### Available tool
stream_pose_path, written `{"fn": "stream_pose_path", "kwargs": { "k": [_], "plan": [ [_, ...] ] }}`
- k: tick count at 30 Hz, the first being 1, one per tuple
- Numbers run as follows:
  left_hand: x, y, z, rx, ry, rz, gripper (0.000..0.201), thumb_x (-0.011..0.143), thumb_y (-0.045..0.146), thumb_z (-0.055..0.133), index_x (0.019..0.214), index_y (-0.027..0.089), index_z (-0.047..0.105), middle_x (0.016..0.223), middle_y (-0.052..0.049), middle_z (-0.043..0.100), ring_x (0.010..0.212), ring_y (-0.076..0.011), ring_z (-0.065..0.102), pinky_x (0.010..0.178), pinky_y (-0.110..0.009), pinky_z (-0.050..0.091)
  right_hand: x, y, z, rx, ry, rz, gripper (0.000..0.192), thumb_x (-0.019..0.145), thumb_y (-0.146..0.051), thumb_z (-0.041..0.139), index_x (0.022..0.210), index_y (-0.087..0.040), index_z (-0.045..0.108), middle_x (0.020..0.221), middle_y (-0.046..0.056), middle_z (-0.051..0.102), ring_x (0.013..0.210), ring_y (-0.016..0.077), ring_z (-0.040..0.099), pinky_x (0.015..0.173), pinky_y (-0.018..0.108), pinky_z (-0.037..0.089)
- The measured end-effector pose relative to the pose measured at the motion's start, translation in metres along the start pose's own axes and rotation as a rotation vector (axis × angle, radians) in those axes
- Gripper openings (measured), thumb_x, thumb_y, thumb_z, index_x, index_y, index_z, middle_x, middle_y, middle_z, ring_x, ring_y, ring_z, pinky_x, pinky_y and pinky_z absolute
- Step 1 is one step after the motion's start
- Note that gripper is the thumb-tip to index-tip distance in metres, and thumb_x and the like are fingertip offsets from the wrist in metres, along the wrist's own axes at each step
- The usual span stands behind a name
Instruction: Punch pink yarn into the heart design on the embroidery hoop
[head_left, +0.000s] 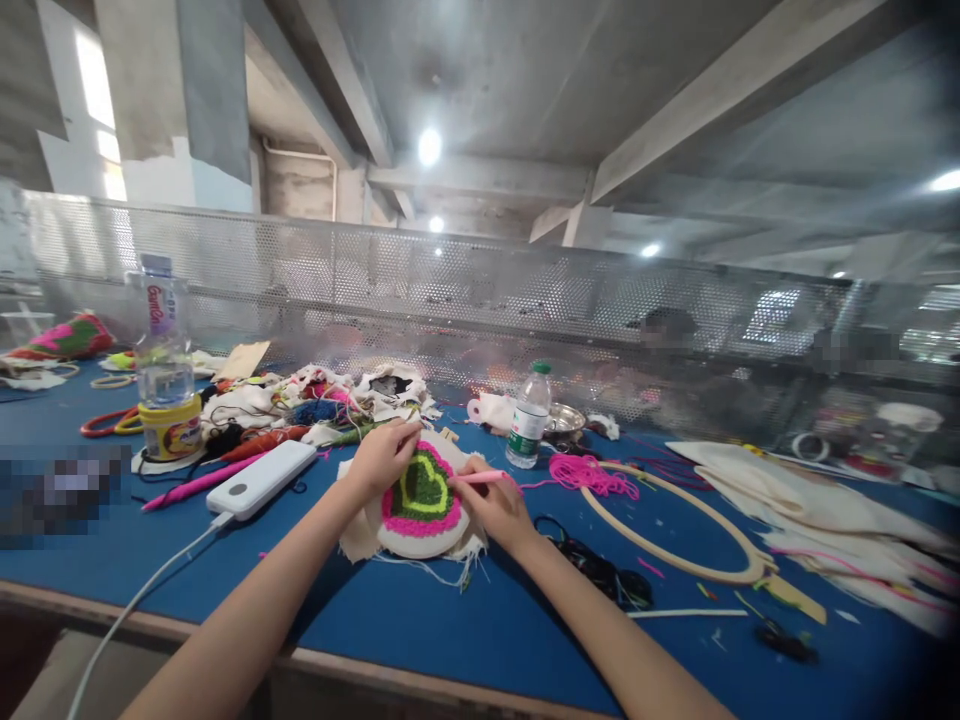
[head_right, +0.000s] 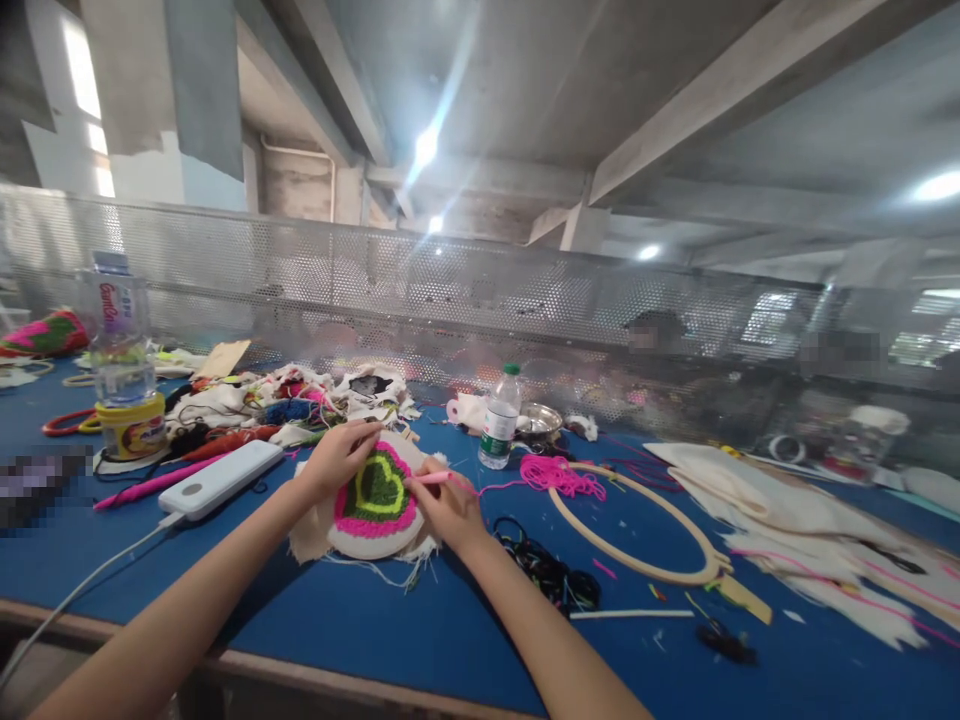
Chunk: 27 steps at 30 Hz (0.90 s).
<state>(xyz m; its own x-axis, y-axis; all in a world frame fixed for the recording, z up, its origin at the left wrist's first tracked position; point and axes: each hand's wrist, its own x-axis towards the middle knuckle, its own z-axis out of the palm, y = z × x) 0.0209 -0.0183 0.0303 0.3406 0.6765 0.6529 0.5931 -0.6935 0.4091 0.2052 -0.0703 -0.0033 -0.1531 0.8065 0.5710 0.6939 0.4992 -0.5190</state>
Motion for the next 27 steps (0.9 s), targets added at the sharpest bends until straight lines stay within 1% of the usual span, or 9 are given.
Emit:
{"fn": "stream_pose_path", "kwargs": {
  "k": [3, 7, 10, 12, 15, 19, 24, 26, 27],
  "plan": [
    [0.000, 0.004, -0.006, -0.337, -0.034, -0.127, 0.025, 0.076, 0.028, 0.047, 0.097, 0.019, 0.057, 0.078, -0.002, 0.059, 0.077, -0.0149, 0.055, 0.072, -0.027, 0.043, -0.002, 0.000, -0.006, 0.031, -0.020, -0.065, 0.026, 0.082, -0.039, 0.040, 0.069, -0.022, 0.054, 0.066, -0.001, 0.057, 0.064, 0.0135, 0.052, 0.062, 0.024, 0.038],
    [0.002, 0.001, -0.020, -0.868, -0.239, -0.412, 0.047, 0.069, 0.027, 0.057, 0.114, 0.021, 0.044, 0.084, -0.002, 0.059, 0.071, -0.0132, 0.057, 0.068, -0.026, 0.046, -0.003, 0.008, -0.007, 0.132, -0.057, -0.076, 0.028, 0.084, -0.039, 0.035, 0.075, -0.022, 0.054, 0.070, -0.002, 0.056, 0.069, 0.0127, 0.053, 0.066, 0.023, 0.039],
    [0.006, -0.007, -0.025, -1.080, -0.355, -0.641, 0.052, 0.072, 0.033, 0.055, 0.119, 0.020, 0.038, 0.085, -0.005, 0.060, 0.070, -0.0137, 0.058, 0.066, -0.027, 0.046, 0.000, 0.019, 0.000, 0.132, -0.089, -0.035, 0.028, 0.084, -0.040, 0.034, 0.074, -0.022, 0.053, 0.072, -0.002, 0.056, 0.068, 0.0120, 0.053, 0.066, 0.023, 0.040],
    [0.006, -0.011, -0.026, -1.174, -0.386, -0.681, 0.054, 0.074, 0.036, 0.052, 0.122, 0.019, 0.035, 0.092, -0.008, 0.061, 0.076, -0.0150, 0.059, 0.067, -0.027, 0.046, 0.002, 0.027, 0.004, 0.095, -0.074, 0.001, 0.029, 0.083, -0.041, 0.034, 0.074, -0.022, 0.054, 0.073, -0.001, 0.057, 0.070, 0.0128, 0.053, 0.066, 0.023, 0.039],
    [0.003, -0.012, -0.023, -1.192, -0.402, -0.621, 0.062, 0.069, 0.031, 0.059, 0.125, 0.023, 0.034, 0.107, -0.009, 0.057, 0.087, -0.0165, 0.058, 0.071, -0.027, 0.045, 0.005, 0.034, 0.006, 0.046, -0.016, 0.087, 0.030, 0.082, -0.043, 0.035, 0.074, -0.021, 0.054, 0.070, 0.000, 0.058, 0.070, 0.0145, 0.054, 0.064, 0.025, 0.039],
    [-0.003, -0.011, -0.017, -1.110, -0.577, -0.623, 0.078, 0.056, 0.025, 0.070, 0.124, 0.032, 0.034, 0.103, -0.002, 0.059, 0.090, -0.0171, 0.057, 0.072, -0.028, 0.045, 0.006, 0.036, 0.005, 0.022, 0.050, 0.143, 0.032, 0.082, -0.044, 0.034, 0.071, -0.021, 0.053, 0.062, -0.001, 0.056, 0.063, 0.0155, 0.054, 0.061, 0.026, 0.038],
    [0.000, -0.023, -0.001, -1.042, -0.595, -0.752, 0.038, 0.064, 0.046, 0.061, 0.093, 0.022, 0.057, 0.080, -0.003, 0.063, 0.075, -0.0160, 0.059, 0.063, -0.028, 0.047, 0.006, 0.037, 0.004, 0.048, 0.098, 0.194, 0.029, 0.081, -0.045, 0.034, 0.071, -0.022, 0.049, 0.054, -0.002, 0.055, 0.053, 0.0156, 0.054, 0.057, 0.027, 0.038],
    [0.002, -0.030, 0.007, -0.985, -0.518, -0.816, 0.035, 0.068, 0.052, 0.052, 0.079, 0.019, 0.056, 0.068, -0.002, 0.061, 0.066, -0.0151, 0.058, 0.059, -0.027, 0.047, 0.005, 0.037, 0.003, 0.028, 0.124, 0.182, 0.030, 0.082, -0.046, 0.035, 0.067, -0.022, 0.047, 0.053, -0.003, 0.054, 0.055, 0.0155, 0.054, 0.059, 0.027, 0.038],
    [0.003, -0.034, 0.011, -0.930, -0.444, -0.791, 0.036, 0.069, 0.053, 0.049, 0.074, 0.018, 0.055, 0.063, -0.002, 0.060, 0.062, -0.0150, 0.057, 0.057, -0.027, 0.047, 0.004, 0.036, 0.003, 0.011, 0.131, 0.170, 0.030, 0.081, -0.046, 0.035, 0.065, -0.022, 0.046, 0.054, -0.003, 0.054, 0.056, 0.0154, 0.054, 0.059, 0.027, 0.038]
  ]
}}
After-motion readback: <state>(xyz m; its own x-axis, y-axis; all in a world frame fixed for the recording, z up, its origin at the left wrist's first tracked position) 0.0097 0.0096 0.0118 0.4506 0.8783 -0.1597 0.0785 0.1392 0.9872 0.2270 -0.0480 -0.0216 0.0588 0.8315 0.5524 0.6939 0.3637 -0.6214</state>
